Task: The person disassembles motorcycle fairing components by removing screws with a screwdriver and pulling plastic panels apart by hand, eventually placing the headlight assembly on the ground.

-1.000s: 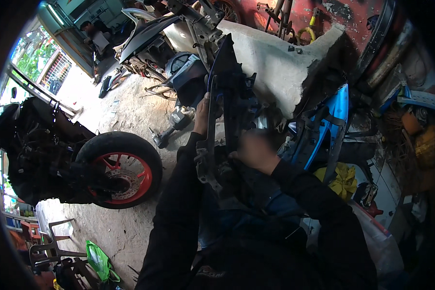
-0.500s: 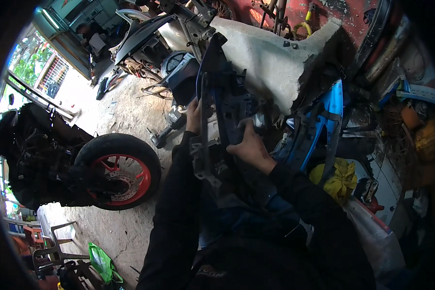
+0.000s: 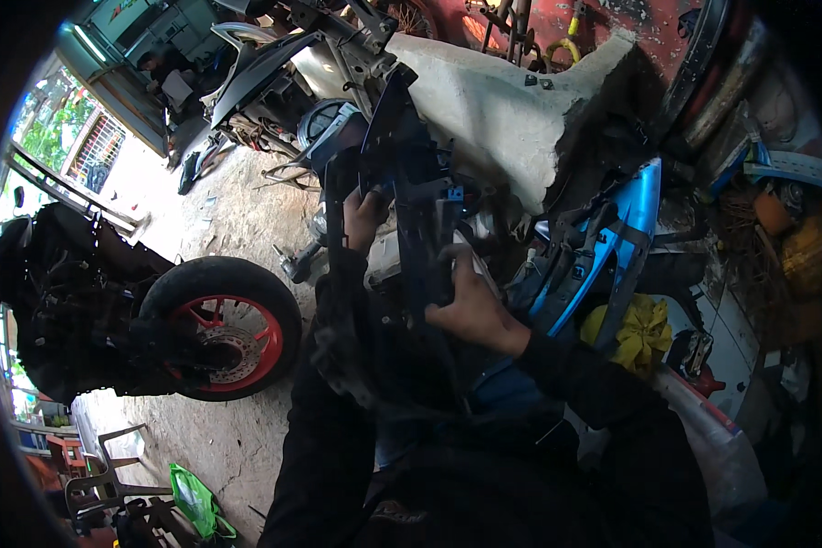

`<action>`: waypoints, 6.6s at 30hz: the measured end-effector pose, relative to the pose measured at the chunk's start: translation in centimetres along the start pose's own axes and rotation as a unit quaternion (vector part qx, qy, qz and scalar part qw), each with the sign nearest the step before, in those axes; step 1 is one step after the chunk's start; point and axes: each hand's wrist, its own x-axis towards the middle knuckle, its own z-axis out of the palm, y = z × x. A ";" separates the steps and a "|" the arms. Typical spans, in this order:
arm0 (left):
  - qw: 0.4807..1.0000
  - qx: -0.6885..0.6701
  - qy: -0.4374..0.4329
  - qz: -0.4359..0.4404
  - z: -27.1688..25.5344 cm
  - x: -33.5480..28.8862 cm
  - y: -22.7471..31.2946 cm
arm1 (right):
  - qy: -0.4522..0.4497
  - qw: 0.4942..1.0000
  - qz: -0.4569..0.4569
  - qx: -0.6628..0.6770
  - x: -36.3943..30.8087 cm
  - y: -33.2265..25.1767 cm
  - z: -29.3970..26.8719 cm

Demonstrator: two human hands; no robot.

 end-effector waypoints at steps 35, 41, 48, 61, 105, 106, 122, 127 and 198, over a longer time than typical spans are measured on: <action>0.974 -0.090 -0.035 -0.204 0.0 1.2 1.3 | -0.414 0.885 -0.082 -0.199 -8.9 3.6 -1.5; 0.990 0.000 -0.141 0.007 1.4 0.9 1.0 | -0.367 0.906 -0.130 -0.167 -10.3 3.3 -1.4; 0.993 -0.057 -0.090 -0.056 5.2 -6.4 1.7 | -0.194 0.960 -0.163 -0.118 -4.5 -2.5 -7.7; 0.883 -0.422 -0.047 -0.200 7.9 -10.9 9.2 | -0.263 0.963 0.004 0.061 1.0 -8.0 -11.8; 0.961 -0.260 -0.085 -0.046 -6.7 -14.2 1.6 | 0.310 0.936 0.161 -0.039 2.0 15.3 -21.1; 0.960 -0.263 -0.088 -0.045 -6.5 -13.7 1.6 | 0.243 0.951 0.179 0.063 1.6 17.4 -22.0; 0.953 0.243 0.045 0.174 -2.9 -8.5 17.0 | 0.211 0.957 0.096 0.175 -0.6 17.9 -21.1; 0.882 0.320 -0.346 0.018 8.3 -9.5 16.9 | 0.208 0.956 0.094 0.186 -0.3 16.8 -20.4; 0.815 0.356 -0.449 -0.089 14.7 -16.6 13.9 | 0.283 0.954 0.000 0.098 -3.6 19.1 -16.3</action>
